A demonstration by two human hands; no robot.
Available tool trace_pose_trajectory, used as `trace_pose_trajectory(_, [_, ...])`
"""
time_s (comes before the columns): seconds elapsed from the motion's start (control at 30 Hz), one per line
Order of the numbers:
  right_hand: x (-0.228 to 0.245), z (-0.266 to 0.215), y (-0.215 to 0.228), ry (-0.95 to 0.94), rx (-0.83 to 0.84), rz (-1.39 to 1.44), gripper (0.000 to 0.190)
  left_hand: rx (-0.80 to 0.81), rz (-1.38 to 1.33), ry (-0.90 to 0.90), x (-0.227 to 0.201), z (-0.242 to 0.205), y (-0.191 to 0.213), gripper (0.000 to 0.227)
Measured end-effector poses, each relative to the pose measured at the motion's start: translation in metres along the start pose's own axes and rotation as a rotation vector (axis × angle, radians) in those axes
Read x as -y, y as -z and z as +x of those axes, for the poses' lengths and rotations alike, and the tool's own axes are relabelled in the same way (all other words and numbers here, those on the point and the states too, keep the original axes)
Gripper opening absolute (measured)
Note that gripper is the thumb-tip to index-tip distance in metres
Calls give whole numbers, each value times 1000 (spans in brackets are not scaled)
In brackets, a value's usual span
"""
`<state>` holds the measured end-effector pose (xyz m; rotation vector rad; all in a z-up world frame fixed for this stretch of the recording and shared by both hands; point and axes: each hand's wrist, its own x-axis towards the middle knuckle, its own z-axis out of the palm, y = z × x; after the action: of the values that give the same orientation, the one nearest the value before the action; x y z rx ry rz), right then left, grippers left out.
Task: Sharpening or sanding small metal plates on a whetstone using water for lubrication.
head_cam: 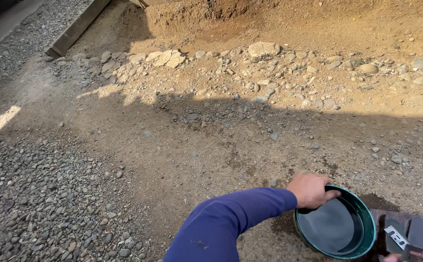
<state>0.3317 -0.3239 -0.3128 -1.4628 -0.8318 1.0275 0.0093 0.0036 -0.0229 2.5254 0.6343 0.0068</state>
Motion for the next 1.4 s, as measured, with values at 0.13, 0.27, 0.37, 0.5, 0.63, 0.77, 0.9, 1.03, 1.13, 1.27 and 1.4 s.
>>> trace_pose_trajectory(0.13, [86,41,-102,46,145,-467,53,41,-105,55,-5,-1,9,72])
trace_pose_trajectory(0.27, [304,2,-247,-71,350,-1468,46,71,-210,85,-6,-2,11,85])
trace_pose_trajectory(0.37, [280,22,-261,0,359,-1697,35,61,-180,64,-5,-2,8,86])
trace_pose_trajectory(0.5, [255,45,-272,24,408,-1736,26,42,-150,43,-2,1,2,88])
trace_pose_trajectory(0.63, [198,76,-268,-75,591,-1683,25,32,-135,25,-1,1,3,89])
trace_pose_trajectory(0.77, [190,78,-271,-79,752,-1596,24,18,-126,18,-2,-1,2,88])
trace_pose_trajectory(0.9, [214,62,-286,-77,566,-1488,26,0,-114,14,-1,0,0,87])
trace_pose_trajectory(1.03, [222,57,-289,34,424,-1470,29,0,-109,14,-3,-1,2,87])
trace_pose_trajectory(1.13, [244,46,-292,98,356,-1454,32,7,-99,18,3,2,1,86])
trace_pose_trajectory(1.27, [301,13,-287,82,234,-1442,40,-12,-154,29,-6,-6,13,81])
trace_pose_trajectory(1.4, [346,-31,-271,89,17,-1356,20,33,-234,6,-19,-18,34,72])
